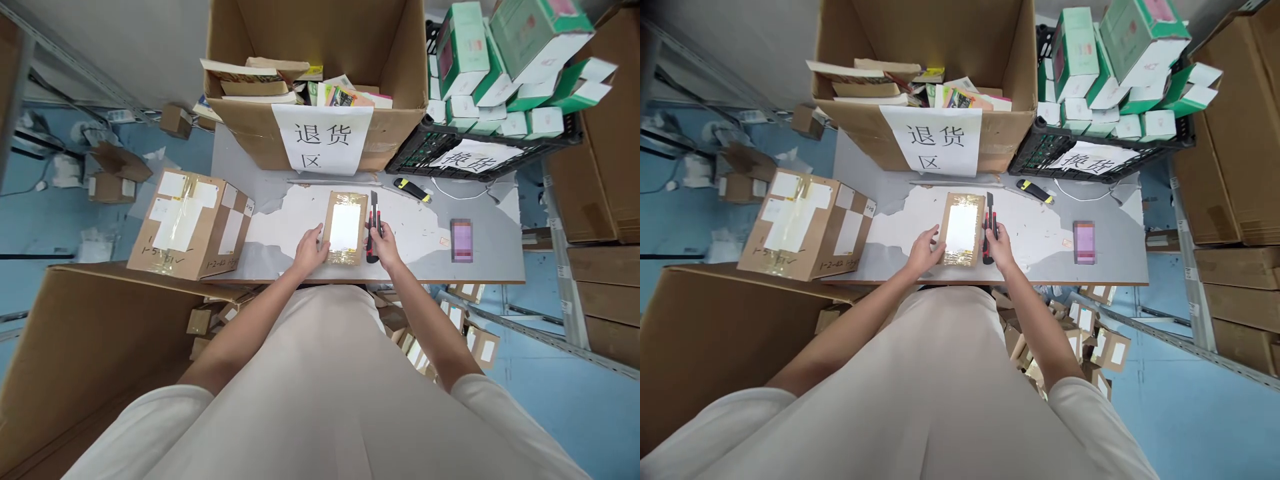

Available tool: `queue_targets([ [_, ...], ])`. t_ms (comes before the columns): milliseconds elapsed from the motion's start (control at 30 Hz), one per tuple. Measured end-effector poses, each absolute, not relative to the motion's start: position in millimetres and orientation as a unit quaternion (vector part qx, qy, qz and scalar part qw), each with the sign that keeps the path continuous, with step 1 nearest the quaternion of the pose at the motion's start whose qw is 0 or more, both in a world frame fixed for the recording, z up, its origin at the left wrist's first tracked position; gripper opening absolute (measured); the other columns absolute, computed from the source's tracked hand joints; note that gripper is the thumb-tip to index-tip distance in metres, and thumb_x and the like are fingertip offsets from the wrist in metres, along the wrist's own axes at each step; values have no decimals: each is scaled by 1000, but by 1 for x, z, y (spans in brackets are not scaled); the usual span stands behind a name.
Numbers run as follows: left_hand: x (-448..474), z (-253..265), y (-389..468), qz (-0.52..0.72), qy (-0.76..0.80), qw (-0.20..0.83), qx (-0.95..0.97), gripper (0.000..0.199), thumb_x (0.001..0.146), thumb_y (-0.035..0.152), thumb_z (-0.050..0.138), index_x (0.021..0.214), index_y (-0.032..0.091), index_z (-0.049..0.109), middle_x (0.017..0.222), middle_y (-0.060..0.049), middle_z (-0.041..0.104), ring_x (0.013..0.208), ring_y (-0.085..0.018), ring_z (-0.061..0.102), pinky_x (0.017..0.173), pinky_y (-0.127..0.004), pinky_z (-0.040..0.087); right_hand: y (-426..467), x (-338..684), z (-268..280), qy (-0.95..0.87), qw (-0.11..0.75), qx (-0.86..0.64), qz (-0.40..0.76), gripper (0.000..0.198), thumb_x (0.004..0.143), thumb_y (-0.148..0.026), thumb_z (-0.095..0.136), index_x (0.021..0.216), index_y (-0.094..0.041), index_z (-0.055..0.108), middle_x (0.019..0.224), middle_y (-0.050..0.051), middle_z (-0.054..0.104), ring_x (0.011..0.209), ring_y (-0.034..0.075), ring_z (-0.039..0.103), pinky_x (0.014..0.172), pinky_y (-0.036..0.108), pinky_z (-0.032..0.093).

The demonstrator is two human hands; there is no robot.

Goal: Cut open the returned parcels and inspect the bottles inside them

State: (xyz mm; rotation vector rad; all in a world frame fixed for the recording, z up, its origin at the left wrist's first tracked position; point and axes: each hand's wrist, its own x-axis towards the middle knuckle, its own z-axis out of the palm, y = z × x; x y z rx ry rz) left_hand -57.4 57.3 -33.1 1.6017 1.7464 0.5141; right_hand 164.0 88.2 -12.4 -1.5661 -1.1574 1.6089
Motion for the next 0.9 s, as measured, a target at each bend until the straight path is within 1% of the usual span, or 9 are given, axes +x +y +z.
queue_targets([
  [100,-59,-30,96,193,669,320,643,66,85,36,49,143,10,37,134,-17,52,117,-26,56,99,-42,47,55,170,-16,-352,362,-611,609,43,79,-54,63,107,-22,55,87,0,66,58,9,53,54,25,50],
  [233,-59,-30,166,195,617,295,703,67,83,38,50,143,10,39,147,-16,42,137,-27,39,111,-43,36,8,167,-22,-192,389,-621,653,47,69,-52,74,101,-26,52,109,3,66,70,14,63,58,30,56],
  [267,-59,-32,180,188,598,306,717,65,82,37,51,140,11,43,147,-15,44,137,-28,39,112,-43,35,0,164,-23,-153,386,-613,672,49,68,-53,74,103,-28,50,112,3,65,76,16,66,60,32,57],
  [433,-56,-42,204,181,591,377,690,45,77,33,54,117,15,64,117,-9,68,105,-25,64,96,-37,49,-6,149,-22,-86,366,-569,731,50,72,-55,72,108,-33,46,103,2,68,97,24,69,69,39,59],
  [567,-69,-41,177,224,675,349,610,34,76,34,57,105,18,65,107,-6,71,91,-21,66,86,-34,53,18,159,-22,-145,400,-599,678,49,71,-55,71,106,-32,45,111,0,67,106,21,66,80,39,58],
  [733,-83,-29,102,197,778,319,503,34,74,54,60,83,20,59,82,-3,69,72,-19,65,72,-32,53,88,191,-24,-265,422,-602,624,49,71,-55,69,104,-29,42,120,4,64,115,19,61,87,36,55],
  [767,-82,-27,87,189,787,324,491,37,74,56,60,83,21,58,79,-2,68,70,-19,64,70,-32,53,104,194,-24,-295,413,-595,624,48,71,-54,69,103,-29,43,119,5,65,115,19,62,88,35,55],
  [833,-77,-25,66,189,797,319,476,44,74,58,59,98,20,57,83,-3,67,75,-20,65,71,-34,53,129,199,-24,-352,379,-579,630,45,73,-54,67,103,-28,46,115,6,66,110,19,64,88,34,55],
  [900,-72,-24,61,203,795,280,498,62,74,54,59,122,17,49,106,-10,66,98,-25,64,84,-40,52,141,205,-24,-389,346,-568,637,45,75,-56,65,105,-27,48,112,6,67,102,18,66,83,34,55],
])
